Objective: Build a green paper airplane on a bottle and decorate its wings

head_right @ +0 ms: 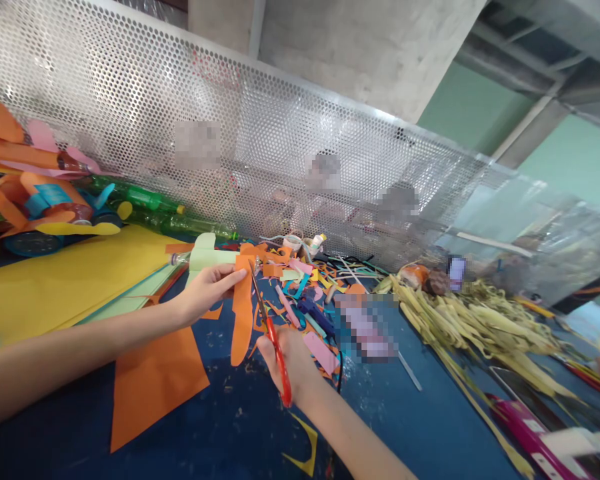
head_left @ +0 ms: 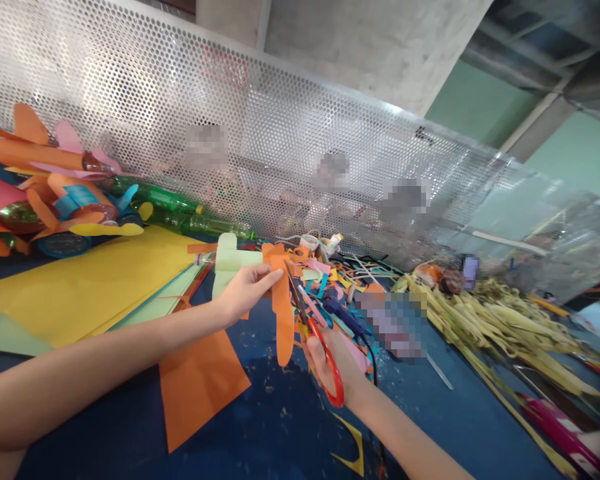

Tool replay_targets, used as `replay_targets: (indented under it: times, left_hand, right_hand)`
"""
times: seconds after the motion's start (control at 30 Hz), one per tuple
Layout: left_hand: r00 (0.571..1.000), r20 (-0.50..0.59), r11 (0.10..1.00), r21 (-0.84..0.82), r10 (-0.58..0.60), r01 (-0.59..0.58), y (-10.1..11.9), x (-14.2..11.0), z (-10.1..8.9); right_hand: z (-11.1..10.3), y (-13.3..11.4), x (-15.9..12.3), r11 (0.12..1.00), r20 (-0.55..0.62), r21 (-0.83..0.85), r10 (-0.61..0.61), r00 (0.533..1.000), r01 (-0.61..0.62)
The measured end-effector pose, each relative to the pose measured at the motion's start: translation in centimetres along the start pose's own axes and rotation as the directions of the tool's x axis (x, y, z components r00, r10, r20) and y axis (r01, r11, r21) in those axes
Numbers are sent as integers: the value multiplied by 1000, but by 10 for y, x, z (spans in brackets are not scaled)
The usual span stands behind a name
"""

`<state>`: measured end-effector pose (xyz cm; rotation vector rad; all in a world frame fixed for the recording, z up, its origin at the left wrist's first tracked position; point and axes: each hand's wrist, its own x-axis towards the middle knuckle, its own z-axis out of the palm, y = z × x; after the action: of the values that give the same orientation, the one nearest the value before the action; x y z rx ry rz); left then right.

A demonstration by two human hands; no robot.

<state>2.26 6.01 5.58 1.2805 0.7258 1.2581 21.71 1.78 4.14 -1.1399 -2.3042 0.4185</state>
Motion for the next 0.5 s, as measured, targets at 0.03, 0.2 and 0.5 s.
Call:
replay_targets:
  times: [0.03, 0.2, 0.5]
  left_hand:
    - [1000, 0, 1000, -3, 0, 0, 0, 0, 0]
    - [1000, -1, 1000, -10, -5, 5, -1, 1, -3]
    - [999, 27, 999, 24, -36, 35, -4, 2, -4]
  right_hand:
    - [0, 0, 0, 1000, 3, -10, 2, 1000, -2]
    - [3, 4, -2, 994, 51, 84, 65, 997, -69]
    - [-3, -4, -2, 950, 164, 273, 111, 980, -153]
